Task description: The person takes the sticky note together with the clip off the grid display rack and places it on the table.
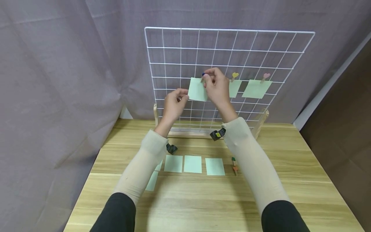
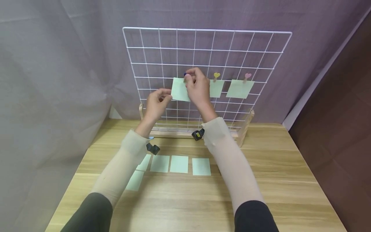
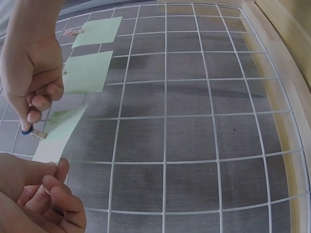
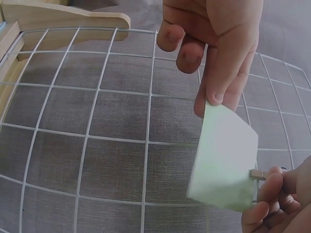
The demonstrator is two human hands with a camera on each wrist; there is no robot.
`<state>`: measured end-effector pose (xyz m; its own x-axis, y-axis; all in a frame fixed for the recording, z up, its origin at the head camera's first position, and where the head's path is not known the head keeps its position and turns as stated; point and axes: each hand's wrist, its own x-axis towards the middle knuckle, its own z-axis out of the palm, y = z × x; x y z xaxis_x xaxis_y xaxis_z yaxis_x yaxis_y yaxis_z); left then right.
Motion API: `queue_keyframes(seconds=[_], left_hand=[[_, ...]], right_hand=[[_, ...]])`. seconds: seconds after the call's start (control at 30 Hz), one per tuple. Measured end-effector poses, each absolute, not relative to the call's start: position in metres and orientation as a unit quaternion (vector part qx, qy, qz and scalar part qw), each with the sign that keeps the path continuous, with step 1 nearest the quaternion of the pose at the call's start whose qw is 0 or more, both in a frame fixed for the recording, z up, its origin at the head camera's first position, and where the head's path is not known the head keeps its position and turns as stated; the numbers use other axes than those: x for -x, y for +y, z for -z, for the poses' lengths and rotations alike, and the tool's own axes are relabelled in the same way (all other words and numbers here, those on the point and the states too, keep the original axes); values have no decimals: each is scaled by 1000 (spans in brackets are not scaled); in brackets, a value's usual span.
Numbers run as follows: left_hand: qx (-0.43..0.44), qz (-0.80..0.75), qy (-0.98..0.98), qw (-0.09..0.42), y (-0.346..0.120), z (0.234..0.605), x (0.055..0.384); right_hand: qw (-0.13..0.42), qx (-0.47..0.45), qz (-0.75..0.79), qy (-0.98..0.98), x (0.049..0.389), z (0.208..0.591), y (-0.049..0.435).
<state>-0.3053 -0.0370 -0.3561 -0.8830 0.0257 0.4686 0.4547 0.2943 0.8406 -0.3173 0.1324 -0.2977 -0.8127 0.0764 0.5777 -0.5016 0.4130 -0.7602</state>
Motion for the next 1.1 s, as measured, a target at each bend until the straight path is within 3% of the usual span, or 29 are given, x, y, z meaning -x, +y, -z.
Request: queue_keyframes(seconds=[1.1], left_hand=[[153,564,-790,183,-61,366,271]], right_hand=[[260,-126,-589,-755,278,314,155]])
